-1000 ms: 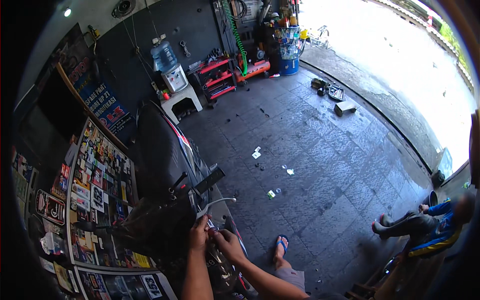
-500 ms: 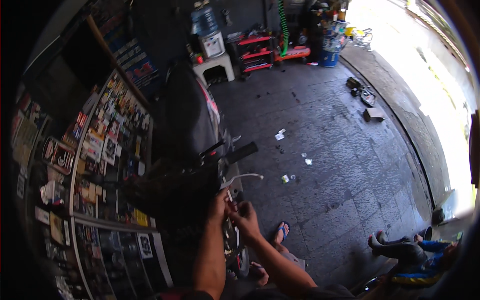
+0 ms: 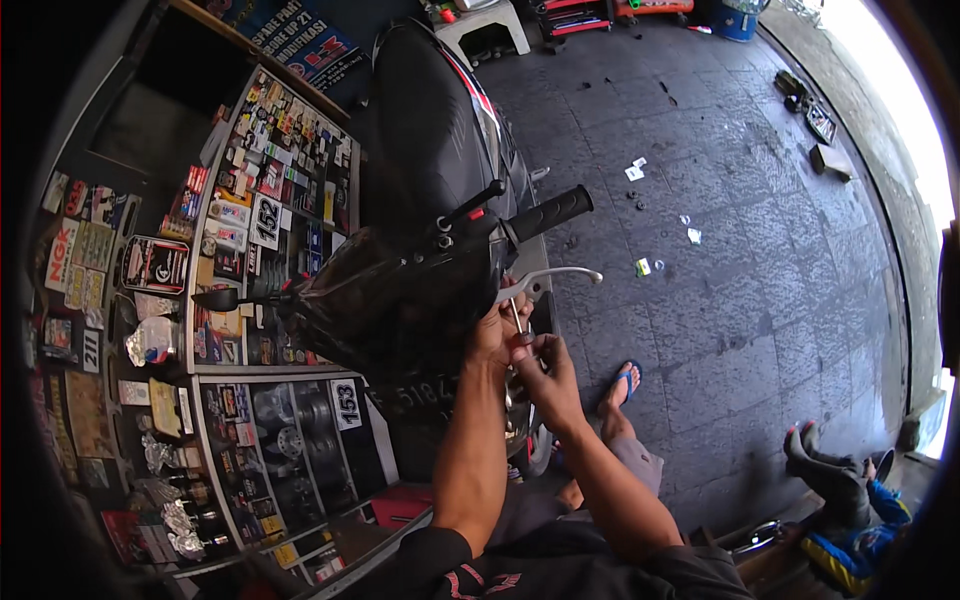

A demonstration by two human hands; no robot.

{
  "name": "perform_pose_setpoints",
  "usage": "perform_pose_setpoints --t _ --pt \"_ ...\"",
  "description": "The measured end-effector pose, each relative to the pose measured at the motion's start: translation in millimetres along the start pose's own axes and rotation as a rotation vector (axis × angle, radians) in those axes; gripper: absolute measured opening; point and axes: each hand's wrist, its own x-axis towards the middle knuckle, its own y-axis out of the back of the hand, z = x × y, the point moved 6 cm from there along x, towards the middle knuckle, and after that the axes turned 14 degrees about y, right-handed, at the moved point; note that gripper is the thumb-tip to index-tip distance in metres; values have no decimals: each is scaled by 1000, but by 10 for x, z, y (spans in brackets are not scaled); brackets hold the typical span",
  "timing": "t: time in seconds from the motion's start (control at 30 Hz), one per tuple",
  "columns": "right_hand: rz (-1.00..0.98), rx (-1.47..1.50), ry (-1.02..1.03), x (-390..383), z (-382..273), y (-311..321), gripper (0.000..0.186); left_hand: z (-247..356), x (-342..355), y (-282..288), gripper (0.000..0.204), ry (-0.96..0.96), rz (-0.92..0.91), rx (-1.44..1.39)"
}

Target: The person disassembles the handlebar cover of a scooter by removing screws with a screwdriver and then pulling off the front headlight casing by hand.

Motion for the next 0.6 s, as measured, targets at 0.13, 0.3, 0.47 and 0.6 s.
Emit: perform_pose_setpoints --t 0.13,0.3,0.47,0.6 --pt "11 253 -295 -75 82 79 36 -39 45 -120 20 -11 -50 23" --pt "74 36 -60 -65 -138 -31 29 -67 -12 -25 19 15 124 -134" --pt "41 250 -311 -79 -2 96 30 -141 105 -24 26 -16 35 -46" --pt "110 -39 -35 -33 -179 144 26 -189 87 -218 41 86 -80 -185"
